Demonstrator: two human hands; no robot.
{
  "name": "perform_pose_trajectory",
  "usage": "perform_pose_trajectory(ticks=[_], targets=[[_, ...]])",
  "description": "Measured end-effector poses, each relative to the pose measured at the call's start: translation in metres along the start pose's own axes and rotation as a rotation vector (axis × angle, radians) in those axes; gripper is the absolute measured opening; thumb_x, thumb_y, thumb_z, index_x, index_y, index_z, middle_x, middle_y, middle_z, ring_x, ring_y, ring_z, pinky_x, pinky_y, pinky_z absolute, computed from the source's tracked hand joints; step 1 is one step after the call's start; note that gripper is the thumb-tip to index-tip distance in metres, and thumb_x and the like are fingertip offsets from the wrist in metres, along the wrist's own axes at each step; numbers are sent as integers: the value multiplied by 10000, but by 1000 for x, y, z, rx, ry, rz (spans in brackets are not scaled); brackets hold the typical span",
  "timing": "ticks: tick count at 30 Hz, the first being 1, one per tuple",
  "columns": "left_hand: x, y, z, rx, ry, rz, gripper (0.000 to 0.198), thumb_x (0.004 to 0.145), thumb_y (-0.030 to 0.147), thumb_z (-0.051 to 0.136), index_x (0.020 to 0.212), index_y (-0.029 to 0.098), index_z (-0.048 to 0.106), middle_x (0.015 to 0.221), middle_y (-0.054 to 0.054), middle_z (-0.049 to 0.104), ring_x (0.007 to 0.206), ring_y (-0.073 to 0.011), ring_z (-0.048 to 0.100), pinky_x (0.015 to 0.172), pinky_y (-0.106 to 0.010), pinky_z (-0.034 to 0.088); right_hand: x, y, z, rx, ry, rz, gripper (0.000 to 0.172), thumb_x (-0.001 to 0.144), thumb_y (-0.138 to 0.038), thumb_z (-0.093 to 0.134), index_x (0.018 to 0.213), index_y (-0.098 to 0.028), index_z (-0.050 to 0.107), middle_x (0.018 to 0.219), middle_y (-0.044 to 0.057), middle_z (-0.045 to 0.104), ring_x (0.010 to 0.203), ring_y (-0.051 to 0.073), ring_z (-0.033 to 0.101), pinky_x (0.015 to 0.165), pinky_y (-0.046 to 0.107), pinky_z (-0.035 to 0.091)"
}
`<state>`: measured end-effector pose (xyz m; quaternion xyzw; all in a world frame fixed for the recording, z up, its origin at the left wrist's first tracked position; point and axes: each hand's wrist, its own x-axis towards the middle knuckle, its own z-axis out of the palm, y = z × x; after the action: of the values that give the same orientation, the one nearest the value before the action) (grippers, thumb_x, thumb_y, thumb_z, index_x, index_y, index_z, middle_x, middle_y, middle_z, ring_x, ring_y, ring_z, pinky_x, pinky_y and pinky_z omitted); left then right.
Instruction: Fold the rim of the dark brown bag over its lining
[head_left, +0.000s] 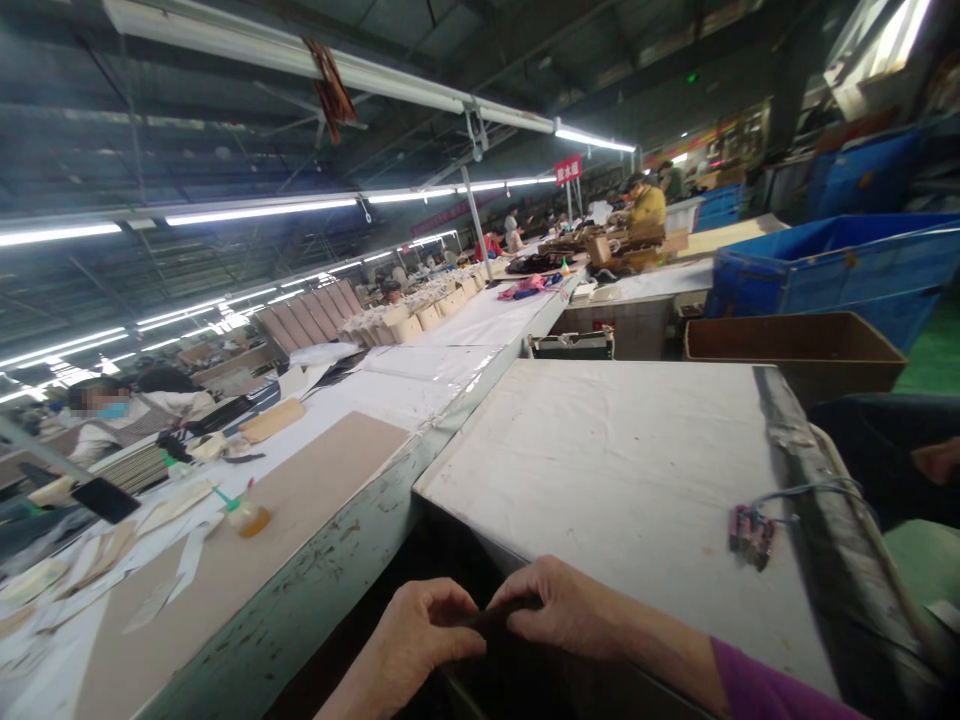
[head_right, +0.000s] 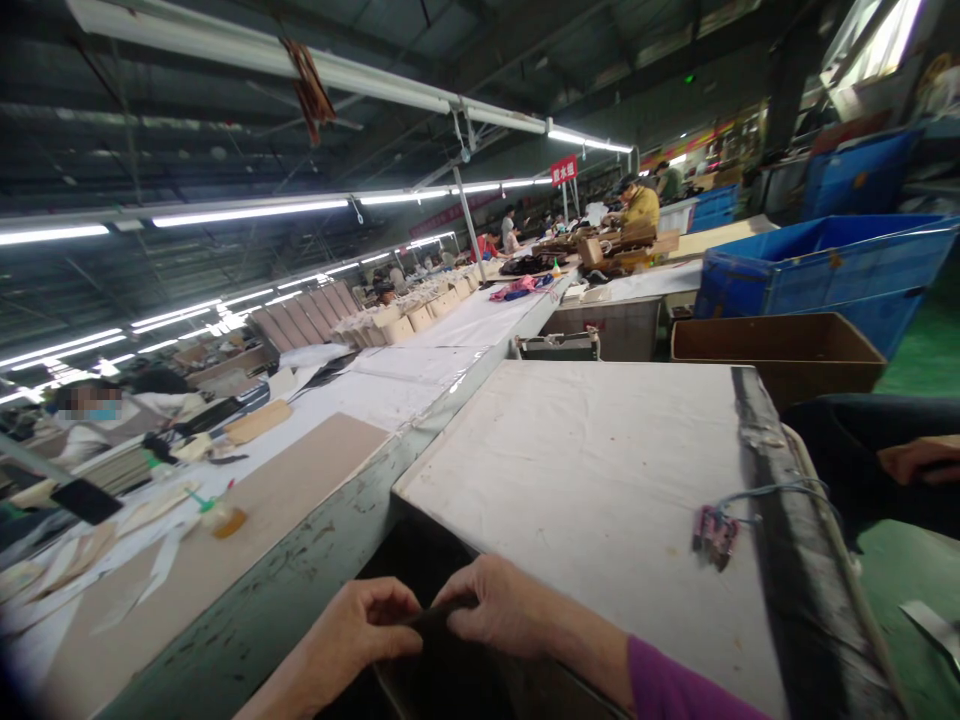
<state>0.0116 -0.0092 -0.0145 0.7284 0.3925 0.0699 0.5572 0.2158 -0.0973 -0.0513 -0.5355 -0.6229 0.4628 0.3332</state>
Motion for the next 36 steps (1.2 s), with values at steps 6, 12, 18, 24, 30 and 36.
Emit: perform_pose_trajectory(ticks=[6,12,18,24,30,36], targets=[[5,-17,7,42,88,18,200,663,299,760,741,126,698,652,-2,661,631,-140,564,597,-258,381,6,0,2,-36,12,-20,269,781,-333,639,983,-224,780,787,-19,689,702,110,562,640,191,396],[9,-24,10,73,128,54,181,654,274,759,679,132,650,615,26,606,608,-117,510,565,-243,352,9,-13,10,-115,121,-15,199,742,-221,583,765,-136,762,551,-31,478,540,62,411,490,174,276],[11,-13,8,148,47,110,196,738,345,705,765,155,666,677,33,598,647,-116,499,598,-243,354,12,-8,9,-124,114,-44,193,762,-250,581,748,-127,731,570,-33,455,565,66,405,519,183,287],[12,-25,5,187,97,77,157,730,303,668,709,148,679,627,19,609,609,-128,515,596,-256,364,3,7,2,-152,40,9,231,826,-262,527,660,-123,607,584,-27,445,591,80,418,565,207,307],[8,-27,-3,125,-5,67,193,751,289,640,856,167,748,749,-11,702,684,-151,587,646,-249,409,-25,4,-5,-241,18,16,243,904,-240,440,737,-128,578,702,12,572,680,110,514,622,203,368],[6,-3,2,651,58,202,307,861,331,473,699,201,699,627,1,613,624,-149,551,597,-260,314,-26,1,-3,-399,108,86,234,896,-207,428,722,-118,557,676,33,574,629,102,497,585,210,329]])
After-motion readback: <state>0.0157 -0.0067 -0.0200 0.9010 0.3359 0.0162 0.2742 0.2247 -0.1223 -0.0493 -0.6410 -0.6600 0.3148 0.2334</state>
